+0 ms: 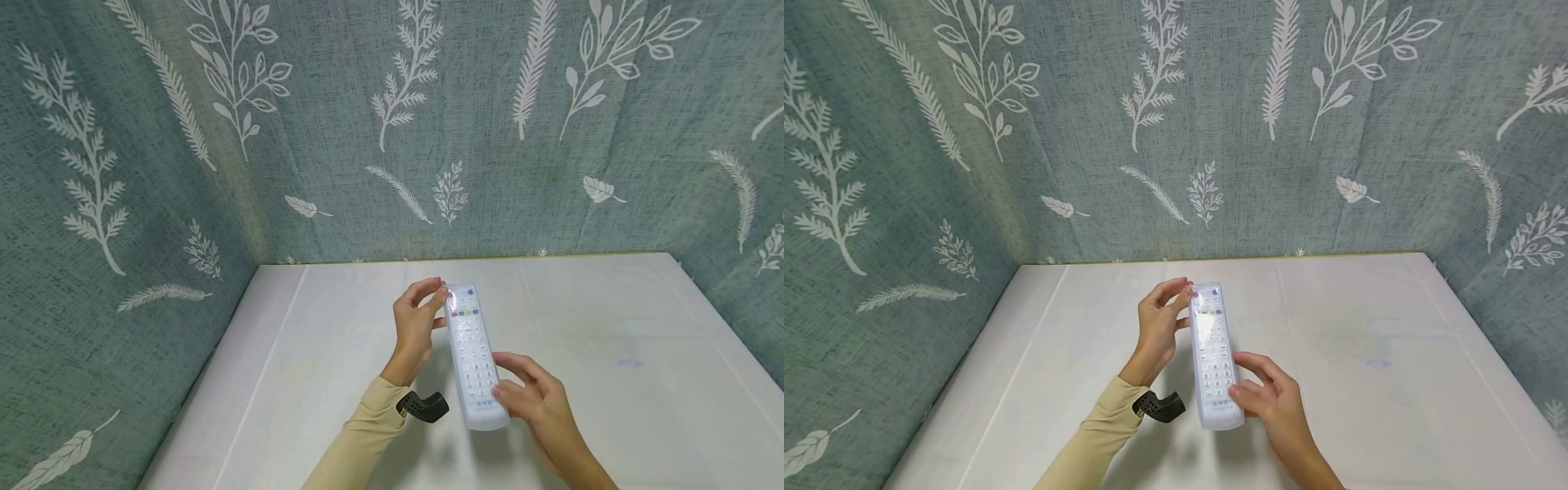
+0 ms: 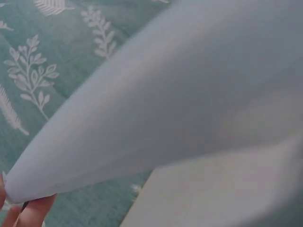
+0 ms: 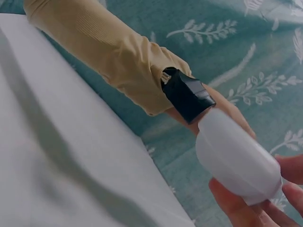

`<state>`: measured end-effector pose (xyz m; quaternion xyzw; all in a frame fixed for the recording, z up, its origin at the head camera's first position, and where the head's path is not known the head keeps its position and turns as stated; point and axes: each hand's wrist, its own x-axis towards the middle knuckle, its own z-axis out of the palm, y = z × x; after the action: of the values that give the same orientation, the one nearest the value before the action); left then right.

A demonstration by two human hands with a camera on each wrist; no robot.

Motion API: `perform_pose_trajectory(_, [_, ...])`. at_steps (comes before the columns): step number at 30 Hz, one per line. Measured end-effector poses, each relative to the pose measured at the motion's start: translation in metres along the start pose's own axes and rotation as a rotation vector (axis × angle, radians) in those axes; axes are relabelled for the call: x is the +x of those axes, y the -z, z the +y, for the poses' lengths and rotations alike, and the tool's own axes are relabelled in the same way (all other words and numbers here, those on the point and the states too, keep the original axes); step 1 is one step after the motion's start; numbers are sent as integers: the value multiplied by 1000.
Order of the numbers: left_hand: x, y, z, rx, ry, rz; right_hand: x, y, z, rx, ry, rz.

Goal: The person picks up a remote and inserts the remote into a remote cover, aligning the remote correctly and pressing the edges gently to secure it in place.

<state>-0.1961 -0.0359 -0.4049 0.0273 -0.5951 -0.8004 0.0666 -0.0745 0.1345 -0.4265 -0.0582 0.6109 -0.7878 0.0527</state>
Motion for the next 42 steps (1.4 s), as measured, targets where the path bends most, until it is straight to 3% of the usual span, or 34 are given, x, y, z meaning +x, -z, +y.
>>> perform_pose_trajectory(8, [-7,-4,0,41,92,-84,10,-2,-4,-6,-17,87])
perform_pose_trajectory(13, [-12,-6,3,73,89,-136,16,0,-5,-62,-9,105])
perform_pose_trajectory(21, [-17,-9,3,80,73,-125,23,3,-7,-172,11,136])
perform_pose_trajectory(28, [-21,-10,2,75,93,-130,29,3,-10,-232,-31,182])
perform_pose_trajectory(42, [-20,-6,-3,188,129,-157,41,5,-7,-209,-113,219])
